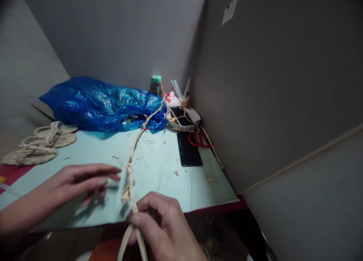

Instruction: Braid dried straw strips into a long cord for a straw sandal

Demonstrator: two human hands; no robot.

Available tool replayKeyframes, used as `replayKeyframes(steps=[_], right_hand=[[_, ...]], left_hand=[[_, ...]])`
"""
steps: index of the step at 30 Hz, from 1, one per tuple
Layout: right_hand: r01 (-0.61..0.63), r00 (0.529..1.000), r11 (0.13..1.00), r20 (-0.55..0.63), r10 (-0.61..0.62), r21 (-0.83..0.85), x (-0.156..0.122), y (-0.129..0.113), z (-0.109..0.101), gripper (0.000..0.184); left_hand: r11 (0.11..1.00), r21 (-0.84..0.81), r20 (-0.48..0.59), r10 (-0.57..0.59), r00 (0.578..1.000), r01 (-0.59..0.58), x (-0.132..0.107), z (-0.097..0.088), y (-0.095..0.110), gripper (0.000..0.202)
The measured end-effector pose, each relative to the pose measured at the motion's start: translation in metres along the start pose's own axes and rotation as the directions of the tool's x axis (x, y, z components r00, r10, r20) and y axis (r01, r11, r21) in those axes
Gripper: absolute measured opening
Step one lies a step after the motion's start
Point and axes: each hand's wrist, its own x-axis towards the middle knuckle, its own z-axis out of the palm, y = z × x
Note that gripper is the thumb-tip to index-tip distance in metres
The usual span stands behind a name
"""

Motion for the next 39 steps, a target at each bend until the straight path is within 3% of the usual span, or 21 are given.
replayKeyframes(steps=[3,6,9,14,20,23,27,33,39], right_hand=[[0.023,1.000,0.995,-0.002,-0.023,0.099,0.003,-0.004,0.001,0.026],[-0.014,1.000,0.987,0.010,0.013,0.161,0.004,0.004,0.003,0.023],[-0.115,0.993,0.955,0.054,0.104,0.274,0.002,0.011,0.004,0.023],[-0.227,0.974,0.903,0.091,0.208,0.364,-0.002,0.005,0.004,0.021],[-0.221,0.974,0.904,0.040,0.222,0.365,-0.005,-0.001,0.005,0.022],[-0.223,0.974,0.895,0.061,0.216,0.387,-0.004,0.002,0.004,0.024],[-0.228,0.973,0.889,0.126,0.194,0.398,-0.005,0.006,0.000,0.029],[-0.198,0.980,0.878,0.094,0.174,0.436,-0.006,0.010,-0.003,0.031],[-0.182,0.977,0.855,0.184,0.104,0.485,-0.001,0.008,-0.002,0.029]], left_hand=[[0.986,-0.105,0.181,-0.110,0.977,0.131,0.020,0.011,0.005,0.044],[0.948,-0.220,0.332,-0.148,0.932,0.229,0.022,0.029,-0.006,0.036],[0.955,-0.213,0.318,-0.133,0.939,0.207,0.018,0.038,-0.014,0.022],[0.989,-0.055,0.254,-0.119,0.960,0.137,0.019,0.036,-0.013,0.020],[1.000,-0.028,0.179,0.014,0.984,-0.010,0.018,0.039,-0.010,0.012],[0.976,-0.203,0.209,-0.030,0.978,0.073,0.017,0.043,-0.013,0.016],[0.882,-0.401,0.332,-0.112,0.936,0.248,0.015,0.044,-0.015,0.027],[0.898,-0.354,0.425,-0.094,0.900,0.261,0.017,0.039,-0.019,0.013],[0.900,-0.365,0.448,-0.054,0.892,0.238,0.017,0.039,-0.019,0.016]])
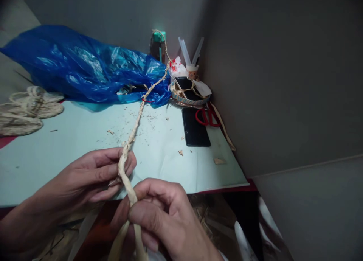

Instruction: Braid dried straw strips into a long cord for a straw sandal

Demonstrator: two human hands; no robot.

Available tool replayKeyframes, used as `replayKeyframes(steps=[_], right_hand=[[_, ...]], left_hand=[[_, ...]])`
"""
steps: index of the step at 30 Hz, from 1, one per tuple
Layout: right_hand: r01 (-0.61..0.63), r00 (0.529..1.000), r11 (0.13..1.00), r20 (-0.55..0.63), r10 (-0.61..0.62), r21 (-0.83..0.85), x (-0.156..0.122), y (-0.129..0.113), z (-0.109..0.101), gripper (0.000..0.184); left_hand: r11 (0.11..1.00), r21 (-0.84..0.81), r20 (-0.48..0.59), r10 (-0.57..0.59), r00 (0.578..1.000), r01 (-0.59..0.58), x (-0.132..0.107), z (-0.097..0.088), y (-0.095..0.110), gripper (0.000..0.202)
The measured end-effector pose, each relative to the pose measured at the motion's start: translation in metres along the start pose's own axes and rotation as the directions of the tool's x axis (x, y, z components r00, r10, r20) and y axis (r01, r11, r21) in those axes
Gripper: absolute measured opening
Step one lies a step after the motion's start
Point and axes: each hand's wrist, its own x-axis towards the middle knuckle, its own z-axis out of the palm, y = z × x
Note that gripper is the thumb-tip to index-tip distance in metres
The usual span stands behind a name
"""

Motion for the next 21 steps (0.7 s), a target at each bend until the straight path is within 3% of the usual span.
replayKeyframes(steps=[6,11,15,18,21], right_hand=[[0.028,0.999,0.999,0.024,-0.029,0.034,0.002,0.000,0.002,0.023],[-0.015,0.998,0.993,-0.062,0.008,-0.115,-0.004,0.003,0.006,0.024],[0.017,0.987,0.969,-0.149,-0.055,-0.246,-0.005,0.003,0.014,0.020],[0.128,0.977,0.896,-0.103,-0.189,-0.426,-0.002,0.001,0.017,0.018],[0.248,0.943,0.762,-0.031,-0.331,-0.599,0.001,0.003,0.017,0.018]], left_hand=[[0.975,-0.212,0.007,-0.058,0.998,0.058,-0.006,0.007,0.001,0.013],[0.978,-0.202,0.007,-0.054,0.999,0.055,-0.011,0.004,0.001,0.011],[0.983,-0.178,-0.010,-0.041,0.999,0.039,-0.013,0.002,0.000,0.011],[0.977,-0.208,-0.037,-0.044,0.998,0.035,-0.013,0.002,-0.002,0.011],[0.982,-0.186,-0.098,-0.042,0.994,0.023,-0.014,0.002,-0.003,0.012]])
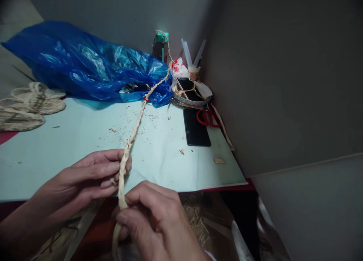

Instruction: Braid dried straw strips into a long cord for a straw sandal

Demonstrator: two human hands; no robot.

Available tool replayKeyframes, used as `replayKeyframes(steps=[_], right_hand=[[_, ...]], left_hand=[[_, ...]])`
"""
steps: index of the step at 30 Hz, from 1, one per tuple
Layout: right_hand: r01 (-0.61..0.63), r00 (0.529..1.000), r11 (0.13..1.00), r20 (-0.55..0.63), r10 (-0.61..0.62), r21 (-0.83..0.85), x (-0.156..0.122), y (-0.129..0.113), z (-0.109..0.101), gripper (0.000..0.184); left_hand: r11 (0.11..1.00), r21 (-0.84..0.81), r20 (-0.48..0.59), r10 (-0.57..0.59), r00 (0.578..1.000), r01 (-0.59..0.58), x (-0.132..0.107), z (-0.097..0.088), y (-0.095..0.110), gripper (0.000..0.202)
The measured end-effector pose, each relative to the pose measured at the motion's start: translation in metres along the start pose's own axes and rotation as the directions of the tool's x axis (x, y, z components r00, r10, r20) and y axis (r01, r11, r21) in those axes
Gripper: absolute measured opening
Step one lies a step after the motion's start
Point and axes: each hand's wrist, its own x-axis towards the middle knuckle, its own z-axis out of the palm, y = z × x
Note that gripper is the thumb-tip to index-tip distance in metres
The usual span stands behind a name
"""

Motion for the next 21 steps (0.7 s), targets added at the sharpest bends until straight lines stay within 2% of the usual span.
replayKeyframes(steps=[2,6,12,17,21], right_hand=[[0.047,0.999,0.993,-0.002,-0.048,-0.104,-0.001,0.003,0.002,0.018],[0.035,0.999,0.979,-0.009,-0.037,-0.201,-0.003,0.007,0.005,0.018],[0.088,0.996,0.965,0.042,-0.080,-0.247,-0.003,0.016,0.008,0.015],[0.070,0.997,0.959,0.060,-0.056,-0.275,-0.001,0.033,0.012,0.015],[0.053,0.998,0.971,0.034,-0.046,-0.235,0.008,0.039,0.013,0.015]], left_hand=[[0.999,0.054,-0.020,-0.002,1.000,0.003,-0.001,0.000,0.000,0.012],[0.991,0.130,0.013,-0.013,1.000,0.011,-0.003,-0.001,-0.002,0.017],[0.979,0.198,-0.015,-0.051,0.999,0.053,-0.003,-0.006,-0.006,0.016],[0.968,0.250,-0.064,-0.017,0.998,0.033,-0.001,-0.012,-0.014,0.019],[0.977,0.209,-0.143,0.066,0.988,-0.035,-0.002,-0.009,-0.015,0.020]])
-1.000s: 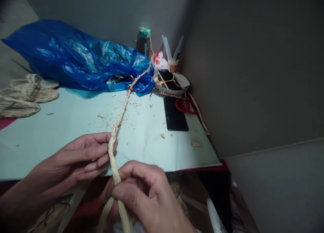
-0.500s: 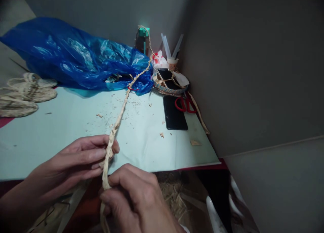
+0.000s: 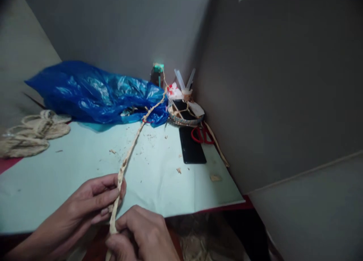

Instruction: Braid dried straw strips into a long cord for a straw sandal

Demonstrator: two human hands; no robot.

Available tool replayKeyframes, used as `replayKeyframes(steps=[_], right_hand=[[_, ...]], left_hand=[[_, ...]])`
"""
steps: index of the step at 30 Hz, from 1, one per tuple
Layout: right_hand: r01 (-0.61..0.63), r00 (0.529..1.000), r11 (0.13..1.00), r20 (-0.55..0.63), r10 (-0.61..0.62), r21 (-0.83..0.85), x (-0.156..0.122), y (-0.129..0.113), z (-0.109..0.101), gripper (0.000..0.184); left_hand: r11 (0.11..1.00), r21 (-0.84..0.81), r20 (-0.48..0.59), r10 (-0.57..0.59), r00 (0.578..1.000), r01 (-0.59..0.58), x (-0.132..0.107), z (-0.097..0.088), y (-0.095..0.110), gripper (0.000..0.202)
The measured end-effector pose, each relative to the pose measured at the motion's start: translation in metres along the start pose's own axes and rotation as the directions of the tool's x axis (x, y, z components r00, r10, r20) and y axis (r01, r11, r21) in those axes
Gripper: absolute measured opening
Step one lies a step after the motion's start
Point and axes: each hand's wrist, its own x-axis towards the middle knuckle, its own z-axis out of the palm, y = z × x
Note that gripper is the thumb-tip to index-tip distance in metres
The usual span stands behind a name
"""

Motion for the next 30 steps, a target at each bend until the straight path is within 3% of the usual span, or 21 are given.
replayKeyframes(steps=[4,7,11,13,16,19,20,22,24,25,30], right_hand=[[0.027,0.999,0.999,-0.036,-0.029,-0.040,0.017,-0.009,-0.008,0.010],[0.096,0.991,0.989,-0.085,-0.106,-0.117,0.026,-0.021,-0.016,0.013],[0.149,0.983,0.950,-0.061,-0.172,-0.275,0.034,-0.036,-0.023,0.017],[0.100,0.990,0.908,-0.049,-0.131,-0.407,0.040,-0.042,-0.027,0.018],[0.045,0.998,0.808,0.002,-0.055,-0.587,0.053,-0.050,-0.033,0.020],[0.121,0.989,0.731,0.142,-0.033,-0.671,0.069,-0.053,-0.039,0.020],[0.169,0.977,0.739,0.209,-0.039,-0.652,0.074,-0.053,-0.040,0.019],[0.264,0.930,0.789,0.364,-0.054,-0.555,0.080,-0.053,-0.040,0.017],[0.320,0.863,0.830,0.502,-0.057,-0.457,0.084,-0.053,-0.037,0.015],[0.330,0.835,0.841,0.548,-0.049,-0.429,0.085,-0.054,-0.035,0.015],[0.356,0.778,0.873,0.623,-0.079,-0.334,0.090,-0.051,-0.035,0.022]], left_hand=[[0.998,0.005,-0.063,0.059,0.996,-0.059,0.000,0.001,0.009,0.021],[0.991,0.083,-0.115,0.111,0.987,-0.101,0.002,-0.001,0.011,0.032],[0.965,0.200,-0.194,0.210,0.958,-0.171,0.005,-0.010,0.015,0.042],[0.930,0.287,-0.284,0.311,0.907,-0.229,0.006,-0.019,0.027,0.043],[0.861,0.399,-0.387,0.470,0.793,-0.316,0.007,-0.035,0.060,0.041],[0.771,0.461,-0.437,0.628,0.644,-0.439,0.020,-0.050,0.100,0.036],[0.749,0.481,-0.435,0.655,0.618,-0.456,0.028,-0.054,0.112,0.035],[0.693,0.572,-0.354,0.691,0.630,-0.439,0.052,-0.059,0.129,0.034],[0.586,0.737,-0.215,0.677,0.704,-0.338,0.083,-0.060,0.139,0.033],[0.490,0.828,-0.126,0.636,0.761,-0.273,0.099,-0.059,0.140,0.031],[0.353,0.915,-0.034,0.553,0.832,-0.197,0.165,-0.051,0.132,0.011]])
